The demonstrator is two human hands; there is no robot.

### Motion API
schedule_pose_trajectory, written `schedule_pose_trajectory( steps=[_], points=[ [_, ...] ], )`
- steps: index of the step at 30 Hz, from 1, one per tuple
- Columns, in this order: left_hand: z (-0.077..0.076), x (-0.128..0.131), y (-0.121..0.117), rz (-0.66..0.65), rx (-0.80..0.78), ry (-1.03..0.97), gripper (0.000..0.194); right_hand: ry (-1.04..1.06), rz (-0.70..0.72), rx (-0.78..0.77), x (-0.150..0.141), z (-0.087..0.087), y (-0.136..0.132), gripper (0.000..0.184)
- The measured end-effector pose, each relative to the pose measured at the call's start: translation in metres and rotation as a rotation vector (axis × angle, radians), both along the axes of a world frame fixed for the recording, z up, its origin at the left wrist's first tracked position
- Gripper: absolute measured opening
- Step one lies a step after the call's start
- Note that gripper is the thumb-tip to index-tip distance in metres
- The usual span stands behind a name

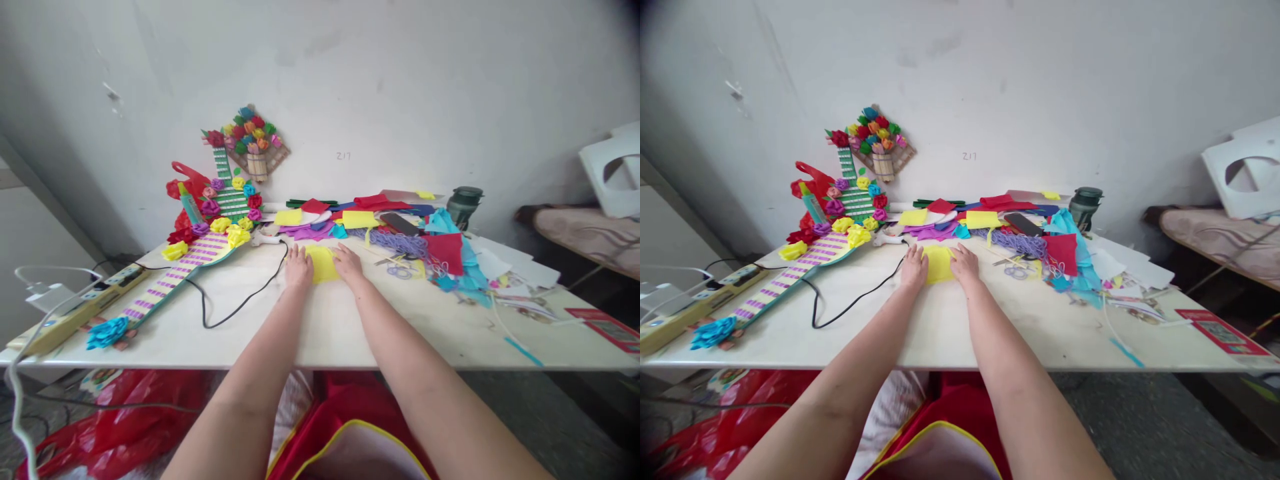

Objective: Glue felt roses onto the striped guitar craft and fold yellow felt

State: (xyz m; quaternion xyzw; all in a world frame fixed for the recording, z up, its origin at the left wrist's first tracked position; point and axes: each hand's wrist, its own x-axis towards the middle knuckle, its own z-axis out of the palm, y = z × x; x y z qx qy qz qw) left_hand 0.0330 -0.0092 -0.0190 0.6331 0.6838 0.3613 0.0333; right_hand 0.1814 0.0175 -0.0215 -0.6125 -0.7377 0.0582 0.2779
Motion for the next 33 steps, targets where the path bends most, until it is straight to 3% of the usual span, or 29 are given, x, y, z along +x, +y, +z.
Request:
schedule_pose_trajectory(
  steps=[3,7,11,15,26,33],
  points=[
    [0.0,-0.006,0.005,0.0,0.133,-0.309,0.038,0.185,-0.067,-0.011,0.003,-0.003,0.006,0.041],
    [0.001,-0.014,0.011,0.025,0.237,-0.863,0.033,0.386,-0.121,0.014,0.006,-0.002,0.01,0.039],
    [0.003,-0.02,0.013,0.103,0.19,-1.071,0.04,0.467,-0.182,-0.009,0.011,0.001,0.011,0.038],
    [0.005,-0.022,0.013,0.139,0.203,-1.256,0.034,0.505,-0.235,-0.055,0.014,0.002,0.012,0.038],
    [0.004,-0.015,0.012,0.14,0.188,-1.135,0.028,0.419,-0.218,-0.097,0.009,0.003,0.009,0.038],
    [0.002,-0.017,0.015,0.133,0.184,-1.067,0.036,0.422,-0.218,-0.039,0.01,-0.002,0.012,0.037]
  ],
)
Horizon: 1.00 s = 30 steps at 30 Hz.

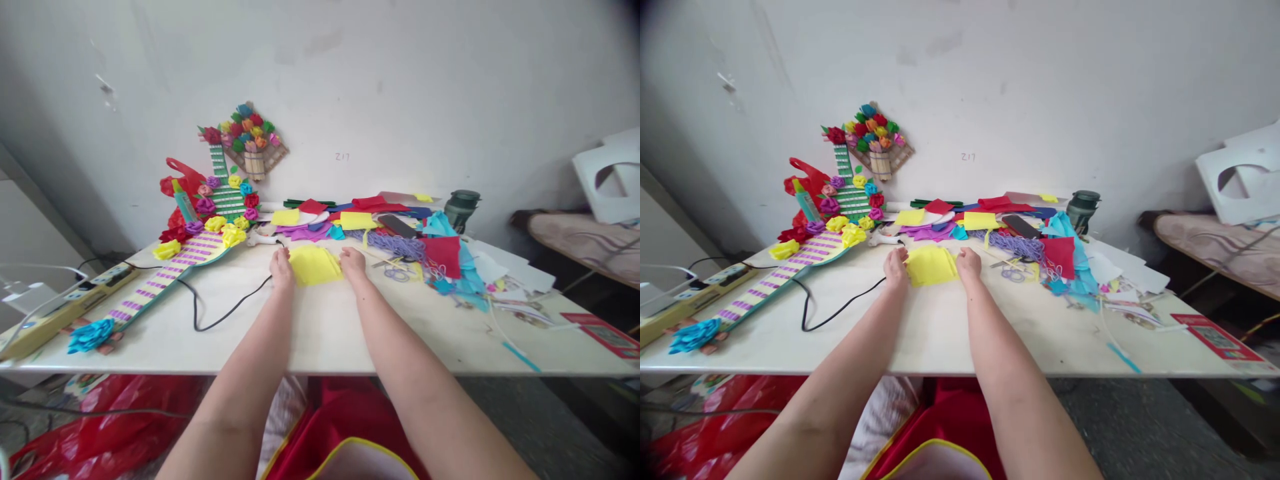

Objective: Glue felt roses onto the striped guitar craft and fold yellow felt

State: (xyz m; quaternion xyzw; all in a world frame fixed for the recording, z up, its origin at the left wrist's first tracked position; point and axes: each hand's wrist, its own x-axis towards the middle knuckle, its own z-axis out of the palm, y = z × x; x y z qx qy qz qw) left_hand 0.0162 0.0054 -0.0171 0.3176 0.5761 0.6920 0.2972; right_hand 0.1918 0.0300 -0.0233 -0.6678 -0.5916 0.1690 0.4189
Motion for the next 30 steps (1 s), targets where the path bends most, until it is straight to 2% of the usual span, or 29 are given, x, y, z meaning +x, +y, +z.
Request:
schedule_pose_trajectory(
  steps=[2,4,7,10,12,15,21,30],
  points=[
    [0.0,0.0,-0.003,-0.004,0.004,0.148,0.039,-0.035,0.001,-0.007,0.0,0.001,-0.002,0.037],
    [0.002,0.001,-0.007,-0.036,-0.025,0.392,0.039,-0.103,0.035,-0.022,0.001,0.003,-0.005,0.036],
    [0.004,0.007,-0.015,-0.181,-0.092,0.829,0.034,-0.265,0.12,-0.026,0.0,0.005,-0.007,0.033],
    [0.002,0.013,-0.018,-0.355,-0.186,1.092,0.04,-0.421,0.177,-0.014,-0.002,0.006,-0.006,0.032],
    [-0.001,0.015,-0.017,-0.405,-0.245,1.159,0.045,-0.501,0.203,-0.009,-0.004,0.007,-0.006,0.031],
    [-0.005,0.015,-0.014,-0.409,-0.264,1.192,0.049,-0.589,0.216,-0.025,-0.007,0.008,-0.006,0.03],
    [-0.001,0.016,-0.015,-0.421,-0.307,1.232,0.049,-0.651,0.207,0.0,-0.01,0.007,-0.004,0.028],
    [0.004,0.018,-0.02,-0.426,-0.31,1.304,0.045,-0.532,0.146,-0.008,-0.008,0.005,-0.001,0.026]
  ],
)
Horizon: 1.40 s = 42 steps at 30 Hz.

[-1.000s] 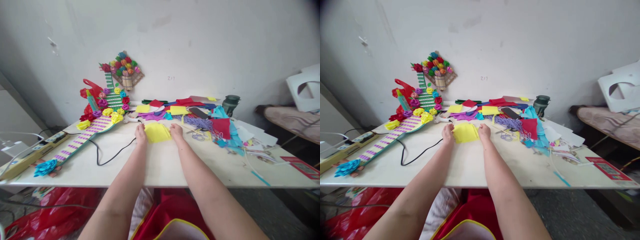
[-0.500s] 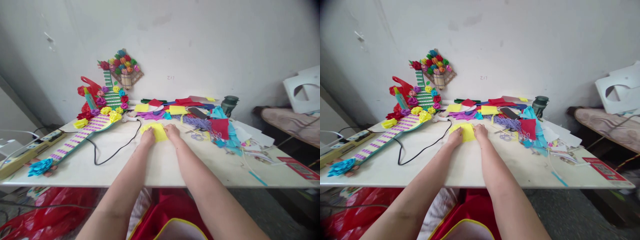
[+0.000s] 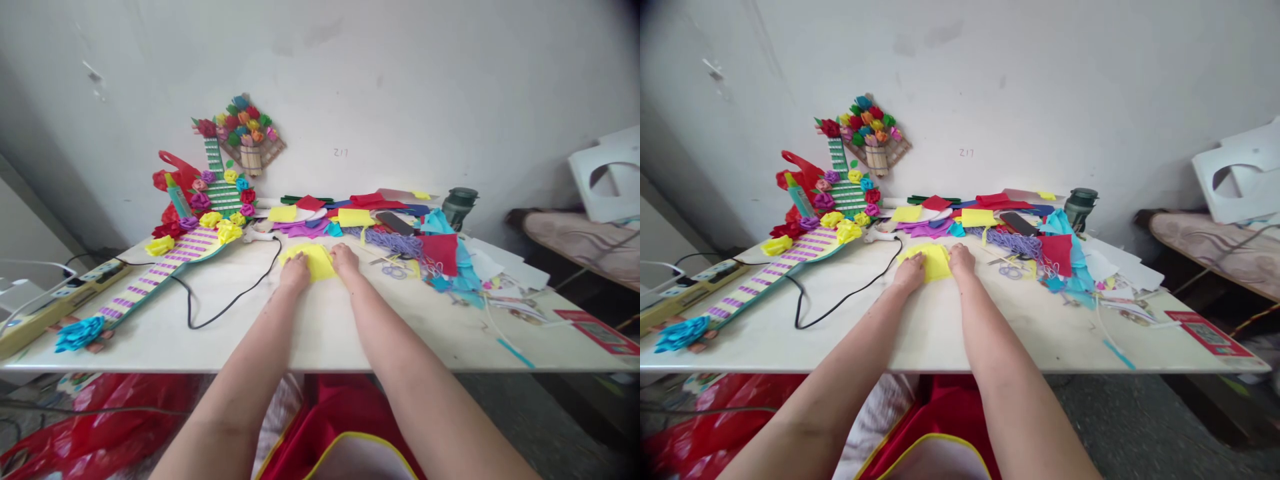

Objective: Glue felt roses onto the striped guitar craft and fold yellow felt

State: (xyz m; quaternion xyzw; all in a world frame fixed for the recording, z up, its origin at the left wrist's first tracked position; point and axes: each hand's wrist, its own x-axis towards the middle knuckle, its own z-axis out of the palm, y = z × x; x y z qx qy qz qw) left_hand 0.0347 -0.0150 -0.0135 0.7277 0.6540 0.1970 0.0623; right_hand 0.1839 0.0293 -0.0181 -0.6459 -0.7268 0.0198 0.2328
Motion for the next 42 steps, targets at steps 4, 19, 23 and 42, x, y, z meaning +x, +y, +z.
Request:
schedule_pose_trajectory(
  steps=[4,19,23,42],
  points=[
    [0.0003,0.0002,-0.0004,0.0,-0.005,0.008,0.044,0.034,-0.007,-0.011,0.0019,0.0018,-0.0023,0.025],
    [-0.0023,0.0,0.0003,-0.006,0.045,0.022,0.036,-0.184,0.104,-0.041,-0.0011,0.0101,-0.0004,0.029],
    [-0.0019,0.0007,0.0001,-0.002,0.045,0.019,0.038,-0.158,0.093,-0.003,-0.0009,0.0065,0.001,0.029],
    [-0.0037,0.0005,0.0022,-0.002,0.021,0.033,0.041,-0.249,0.142,0.01,0.0013,0.0062,0.003,0.029]
  ],
)
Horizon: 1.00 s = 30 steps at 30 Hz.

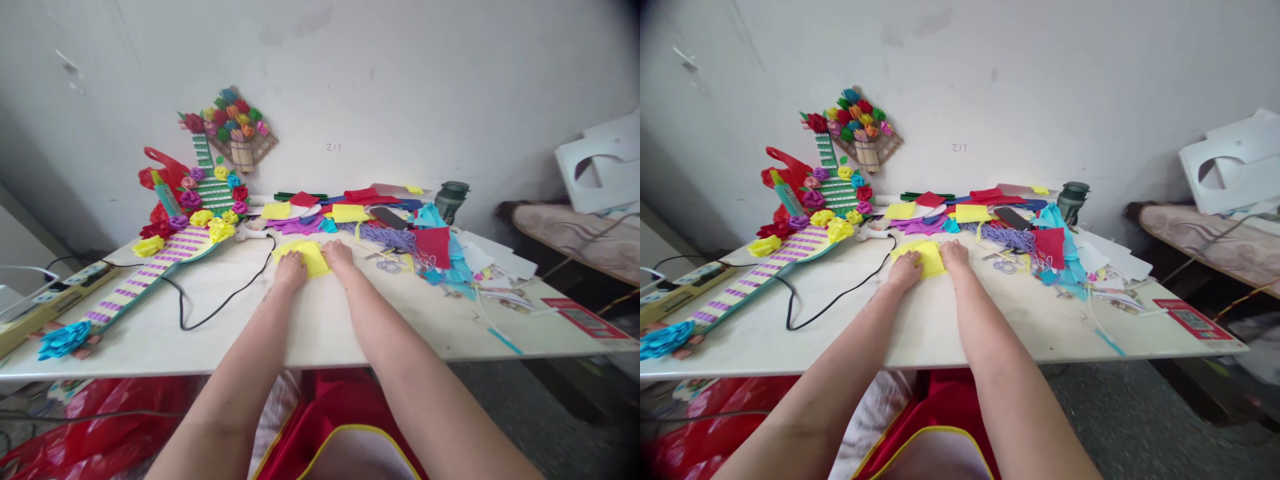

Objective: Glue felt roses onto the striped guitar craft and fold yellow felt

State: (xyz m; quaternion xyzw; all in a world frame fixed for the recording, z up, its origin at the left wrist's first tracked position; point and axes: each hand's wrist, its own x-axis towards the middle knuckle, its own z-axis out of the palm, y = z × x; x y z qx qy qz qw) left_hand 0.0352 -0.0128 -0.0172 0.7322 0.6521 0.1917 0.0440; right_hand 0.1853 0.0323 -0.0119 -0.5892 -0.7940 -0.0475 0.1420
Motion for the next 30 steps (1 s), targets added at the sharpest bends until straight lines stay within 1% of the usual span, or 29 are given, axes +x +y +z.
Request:
schedule_pose_trajectory(
  steps=[6,12,14,20,26,30],
  points=[
    [0.003,0.001,-0.003,0.01,-0.011,-0.003,0.042,0.05,-0.028,0.003,-0.001,0.0,-0.002,0.03],
    [0.004,0.0,-0.006,-0.017,-0.013,0.054,0.047,0.111,-0.067,0.09,0.002,0.003,-0.007,0.033],
    [0.004,0.0,-0.006,-0.023,-0.022,0.071,0.05,0.112,-0.084,0.092,0.003,0.003,-0.009,0.033],
    [0.008,0.003,-0.011,-0.053,-0.107,0.111,0.067,0.14,-0.114,0.064,0.003,0.005,-0.014,0.034],
    [0.005,0.003,-0.008,-0.072,-0.125,0.115,0.061,0.248,-0.179,-0.055,0.004,0.008,-0.014,0.033],
    [0.001,0.002,-0.006,-0.076,-0.119,0.128,0.057,0.248,-0.184,-0.064,0.003,0.008,-0.014,0.031]
  ],
)
